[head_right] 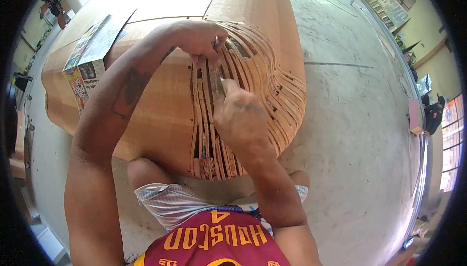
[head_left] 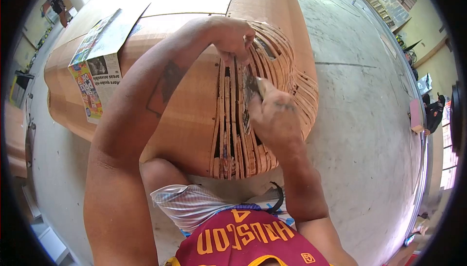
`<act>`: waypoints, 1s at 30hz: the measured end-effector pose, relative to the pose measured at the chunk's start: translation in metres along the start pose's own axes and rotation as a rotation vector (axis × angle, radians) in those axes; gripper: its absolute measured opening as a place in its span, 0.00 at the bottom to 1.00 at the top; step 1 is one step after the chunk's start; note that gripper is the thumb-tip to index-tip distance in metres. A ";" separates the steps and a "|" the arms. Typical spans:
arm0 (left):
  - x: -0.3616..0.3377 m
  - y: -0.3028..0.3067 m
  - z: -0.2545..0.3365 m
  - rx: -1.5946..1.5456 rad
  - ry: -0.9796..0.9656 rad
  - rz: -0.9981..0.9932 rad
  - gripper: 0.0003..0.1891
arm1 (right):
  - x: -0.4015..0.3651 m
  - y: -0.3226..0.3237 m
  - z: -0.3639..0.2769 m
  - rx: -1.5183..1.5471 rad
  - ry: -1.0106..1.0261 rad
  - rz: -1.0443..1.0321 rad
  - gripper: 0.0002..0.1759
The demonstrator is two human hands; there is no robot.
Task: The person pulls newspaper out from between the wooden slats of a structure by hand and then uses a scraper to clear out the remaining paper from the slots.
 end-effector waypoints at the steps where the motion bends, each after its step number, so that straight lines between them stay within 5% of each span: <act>1: 0.000 -0.004 0.001 -0.010 0.009 -0.007 0.16 | -0.003 0.000 0.000 0.005 -0.002 -0.008 0.15; 30: 0.003 0.004 -0.007 -0.132 0.041 -0.078 0.19 | 0.005 0.025 -0.010 0.037 0.007 0.024 0.15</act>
Point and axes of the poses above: each hand's wrist, its own x-axis towards the middle knuckle, its own y-axis out of the back of the hand, z = x × y, the point moved 4 cm from there along x, towards the middle knuckle, and after that the axes turned 11 degrees about x, right-handed, at the moved point
